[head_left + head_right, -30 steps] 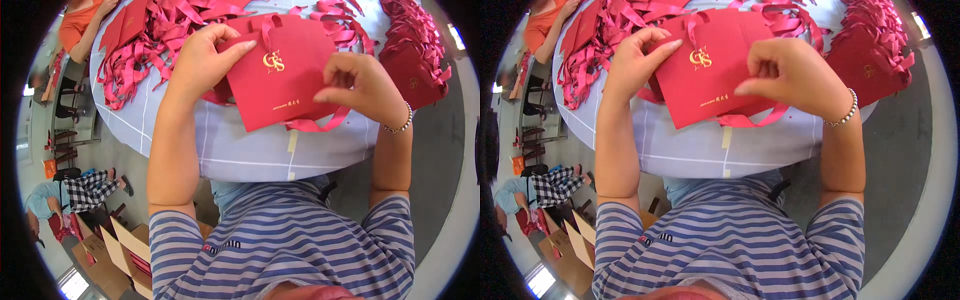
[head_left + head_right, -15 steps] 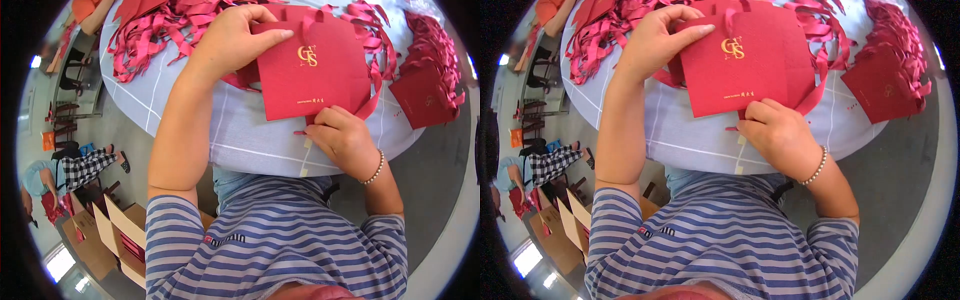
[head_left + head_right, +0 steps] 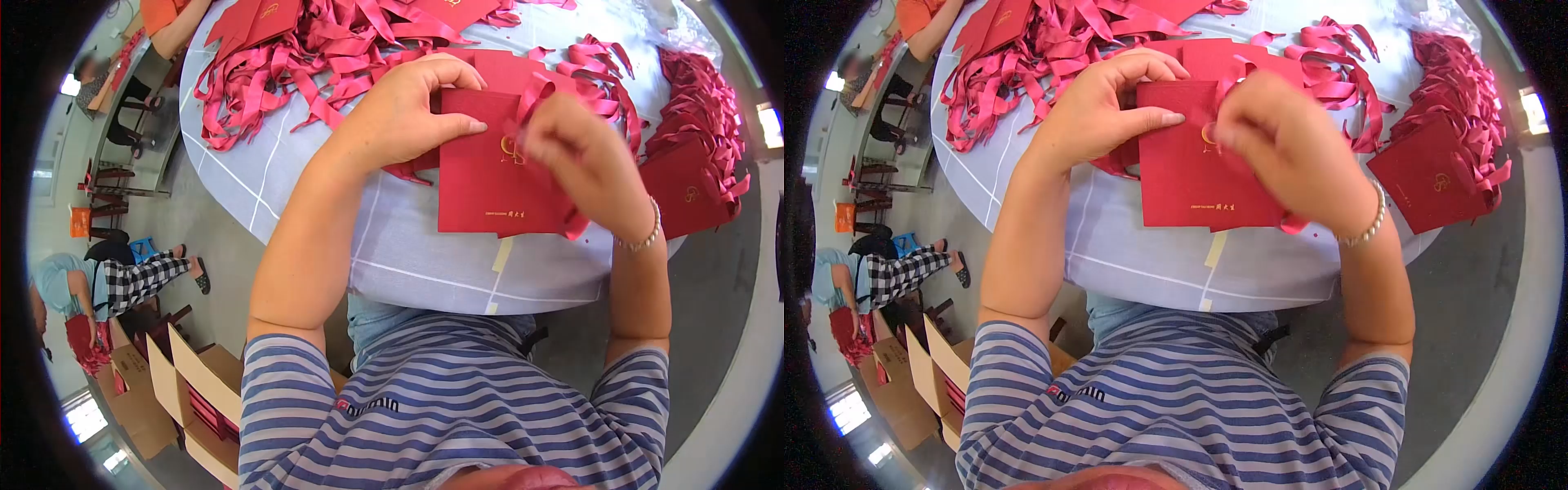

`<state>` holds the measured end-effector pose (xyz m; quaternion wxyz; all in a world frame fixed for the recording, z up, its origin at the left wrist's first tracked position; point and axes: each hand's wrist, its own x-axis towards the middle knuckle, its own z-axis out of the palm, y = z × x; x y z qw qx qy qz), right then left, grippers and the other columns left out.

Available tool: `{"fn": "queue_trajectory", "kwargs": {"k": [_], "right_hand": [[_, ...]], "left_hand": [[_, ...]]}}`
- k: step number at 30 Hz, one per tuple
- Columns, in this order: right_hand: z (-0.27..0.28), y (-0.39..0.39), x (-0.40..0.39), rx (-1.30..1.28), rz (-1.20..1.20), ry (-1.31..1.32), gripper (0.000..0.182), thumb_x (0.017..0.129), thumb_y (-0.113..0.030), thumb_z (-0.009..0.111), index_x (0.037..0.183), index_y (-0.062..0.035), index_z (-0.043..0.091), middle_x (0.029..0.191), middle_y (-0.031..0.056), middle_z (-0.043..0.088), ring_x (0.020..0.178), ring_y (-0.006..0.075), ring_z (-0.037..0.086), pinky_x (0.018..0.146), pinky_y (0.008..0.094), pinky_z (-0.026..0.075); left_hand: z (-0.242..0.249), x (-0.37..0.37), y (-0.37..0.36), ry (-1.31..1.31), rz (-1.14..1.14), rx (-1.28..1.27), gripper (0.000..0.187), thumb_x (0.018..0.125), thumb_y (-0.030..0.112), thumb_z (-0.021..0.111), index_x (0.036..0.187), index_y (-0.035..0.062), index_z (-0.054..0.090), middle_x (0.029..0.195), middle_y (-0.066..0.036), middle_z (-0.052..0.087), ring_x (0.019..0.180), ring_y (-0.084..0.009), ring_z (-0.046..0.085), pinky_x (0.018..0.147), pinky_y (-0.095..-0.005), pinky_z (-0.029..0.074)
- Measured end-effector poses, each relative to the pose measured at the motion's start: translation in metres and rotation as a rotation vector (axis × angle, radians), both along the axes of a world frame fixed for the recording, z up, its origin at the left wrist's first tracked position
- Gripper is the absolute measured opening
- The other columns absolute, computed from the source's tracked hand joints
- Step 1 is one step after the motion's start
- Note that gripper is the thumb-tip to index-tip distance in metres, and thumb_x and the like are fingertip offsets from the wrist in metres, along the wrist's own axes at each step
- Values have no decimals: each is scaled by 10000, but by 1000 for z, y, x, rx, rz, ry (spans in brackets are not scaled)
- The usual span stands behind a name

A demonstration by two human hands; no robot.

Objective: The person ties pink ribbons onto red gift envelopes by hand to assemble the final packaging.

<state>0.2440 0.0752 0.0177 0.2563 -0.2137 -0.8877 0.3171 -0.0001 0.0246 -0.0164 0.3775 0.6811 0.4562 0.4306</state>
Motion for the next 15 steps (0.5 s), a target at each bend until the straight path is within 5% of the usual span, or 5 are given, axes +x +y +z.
{"fn": "queue_trajectory", "kwargs": {"k": [2, 5, 7, 15], "right_hand": [[2, 8, -8, -135, -149, 199, 54, 951, -22, 581, 988, 15, 564, 984, 82, 658, 839, 111, 611, 761, 243, 485], [2, 14, -19, -209, -31, 326, 26, 977, -1, 554, 991, 18, 564, 955, 57, 672, 816, 56, 614, 734, 219, 489], [1, 5, -28, -429, 36, 260, 8, 965, 2, 575, 965, 10, 576, 909, 33, 674, 798, 43, 615, 687, 201, 487], [-26, 0, -34, -246, -163, 189, 106, 874, -6, 698, 976, 16, 684, 819, 49, 668, 677, 88, 640, 595, 218, 492]], "left_hand": [[2, 0, -1, 36, 14, -17, 254, 794, 28, 770, 1005, 15, 630, 1151, -31, 606, 1014, -96, 562, 871, -254, 470], [2, 0, -1, 56, 41, 11, 249, 789, 25, 770, 998, 14, 633, 1149, -33, 606, 1009, -102, 565, 874, -256, 469], [-1, -2, 0, 58, 54, -2, 242, 785, 24, 772, 983, 14, 633, 1146, -34, 609, 1007, -107, 567, 879, -261, 468], [-1, -3, -2, 132, 162, -4, 247, 745, 30, 799, 920, 8, 627, 1123, -52, 629, 1019, -139, 582, 900, -289, 464]]}}
